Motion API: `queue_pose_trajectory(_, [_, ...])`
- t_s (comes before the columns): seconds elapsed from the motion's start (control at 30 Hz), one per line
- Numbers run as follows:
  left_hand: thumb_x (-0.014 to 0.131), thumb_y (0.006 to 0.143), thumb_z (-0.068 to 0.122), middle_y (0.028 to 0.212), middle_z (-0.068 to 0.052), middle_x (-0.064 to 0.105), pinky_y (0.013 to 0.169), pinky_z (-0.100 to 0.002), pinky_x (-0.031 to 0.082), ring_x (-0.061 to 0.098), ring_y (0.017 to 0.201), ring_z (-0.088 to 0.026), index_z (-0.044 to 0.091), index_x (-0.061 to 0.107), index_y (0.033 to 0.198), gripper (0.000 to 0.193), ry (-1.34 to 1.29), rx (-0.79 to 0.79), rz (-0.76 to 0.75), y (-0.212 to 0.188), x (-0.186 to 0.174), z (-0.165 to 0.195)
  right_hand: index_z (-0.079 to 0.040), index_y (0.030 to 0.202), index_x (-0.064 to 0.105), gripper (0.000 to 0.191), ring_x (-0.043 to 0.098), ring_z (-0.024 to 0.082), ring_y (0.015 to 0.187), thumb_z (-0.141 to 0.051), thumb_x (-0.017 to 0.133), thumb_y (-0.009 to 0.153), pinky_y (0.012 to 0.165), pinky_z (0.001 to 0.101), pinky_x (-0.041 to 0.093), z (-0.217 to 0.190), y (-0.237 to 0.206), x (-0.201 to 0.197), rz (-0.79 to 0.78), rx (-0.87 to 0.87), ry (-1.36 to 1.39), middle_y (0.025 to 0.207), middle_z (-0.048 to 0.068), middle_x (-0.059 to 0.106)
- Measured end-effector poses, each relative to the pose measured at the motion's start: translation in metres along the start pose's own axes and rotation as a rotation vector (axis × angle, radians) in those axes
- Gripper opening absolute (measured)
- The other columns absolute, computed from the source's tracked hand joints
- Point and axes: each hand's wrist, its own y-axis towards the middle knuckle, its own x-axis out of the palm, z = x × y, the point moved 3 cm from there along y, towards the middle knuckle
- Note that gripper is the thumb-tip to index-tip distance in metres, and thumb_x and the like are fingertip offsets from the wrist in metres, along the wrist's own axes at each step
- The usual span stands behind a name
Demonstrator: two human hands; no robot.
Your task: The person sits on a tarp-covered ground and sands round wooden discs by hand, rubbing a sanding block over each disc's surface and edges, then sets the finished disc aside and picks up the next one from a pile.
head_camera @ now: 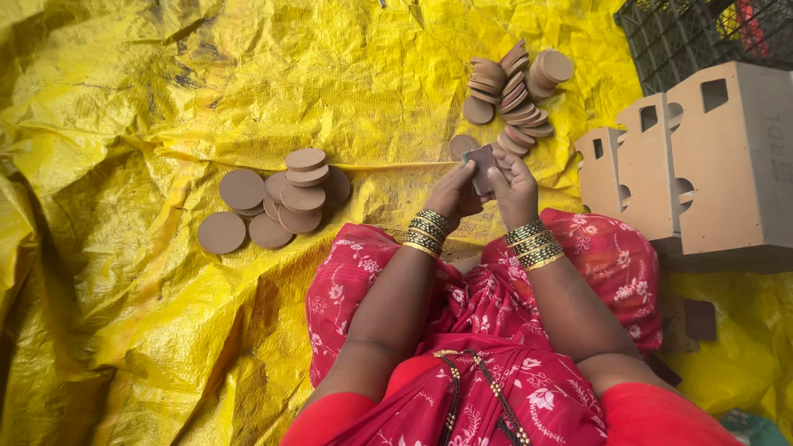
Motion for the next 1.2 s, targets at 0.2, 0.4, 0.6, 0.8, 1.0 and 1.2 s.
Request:
queue_pose_trajectory(0.2, [0.055,0.100,0.037,0.105,-0.007,0.073,0.072,-0.034,0.061,0.071,0.090,-0.018,0.008,0.061,0.128,0.040,-0.044,-0.103,0.145,0.004,0.003,-0.016,0.002,0.133,0.064,0.062,0.070,0.030,0.109,-0.023,0.086,0.080,0.093,0.0398,0.056,0.003,-0.001,-0.015,-0.066,-0.403,-0.722,0.123,0.020,0.069])
queue_pose_trajectory(0.4, [0.061,0.104,0.029,0.107,-0.002,0.070,0.065,-0.024,0.048,0.062,0.082,-0.010,0.005,0.055,0.148,0.050,0.110,-0.030,0.014,0.015,-0.004,-0.033,0.002,0.135,0.062,0.059,0.069,0.037,0.105,-0.022,0.077,0.083,0.089,0.0409,0.056,0.041,0.008,-0.040,-0.019,-0.237,-0.708,0.115,0.023,0.069])
queue_pose_trajectory(0.6, [0.055,0.102,0.043,0.118,-0.005,0.066,0.081,-0.036,0.057,0.066,0.098,-0.017,0.016,0.047,0.154,0.059,0.065,-0.086,0.207,0.029,-0.022,-0.050,0.005,0.109,0.066,0.025,0.066,0.021,0.082,-0.019,0.070,0.104,0.077,0.0345,0.057,-0.032,0.075,-0.042,-0.097,-0.094,0.063,0.092,0.014,0.070])
queue_pose_trajectory(0.8, [0.044,0.099,0.058,0.134,-0.008,0.061,0.096,-0.053,0.054,0.063,0.118,-0.027,0.023,0.047,0.150,0.063,0.001,-0.155,0.352,0.030,-0.017,-0.041,0.000,0.121,0.067,0.025,0.068,0.006,0.091,-0.020,0.065,0.107,0.082,0.0235,0.057,-0.135,0.072,-0.097,-0.107,-0.428,0.059,0.104,0.003,0.073])
queue_pose_trajectory(1.0, [0.041,0.103,0.058,0.129,-0.007,0.065,0.091,-0.049,0.054,0.064,0.114,-0.024,0.017,0.051,0.152,0.065,-0.123,-0.050,0.354,0.055,-0.014,-0.045,0.002,0.110,0.072,0.025,0.063,0.005,0.078,-0.019,0.069,0.097,0.071,0.0242,0.054,-0.010,0.072,-0.107,-0.059,-0.113,-0.234,0.086,0.000,0.072])
queue_pose_trajectory(1.2, [0.040,0.102,0.058,0.126,-0.010,0.068,0.090,-0.041,0.053,0.065,0.111,-0.022,0.018,0.053,0.150,0.063,-0.127,-0.040,0.440,0.070,-0.027,-0.045,-0.002,0.112,0.070,0.025,0.061,0.007,0.077,-0.022,0.063,0.099,0.070,0.0270,0.052,0.123,0.080,-0.097,-0.084,0.217,-0.010,0.089,0.003,0.070])
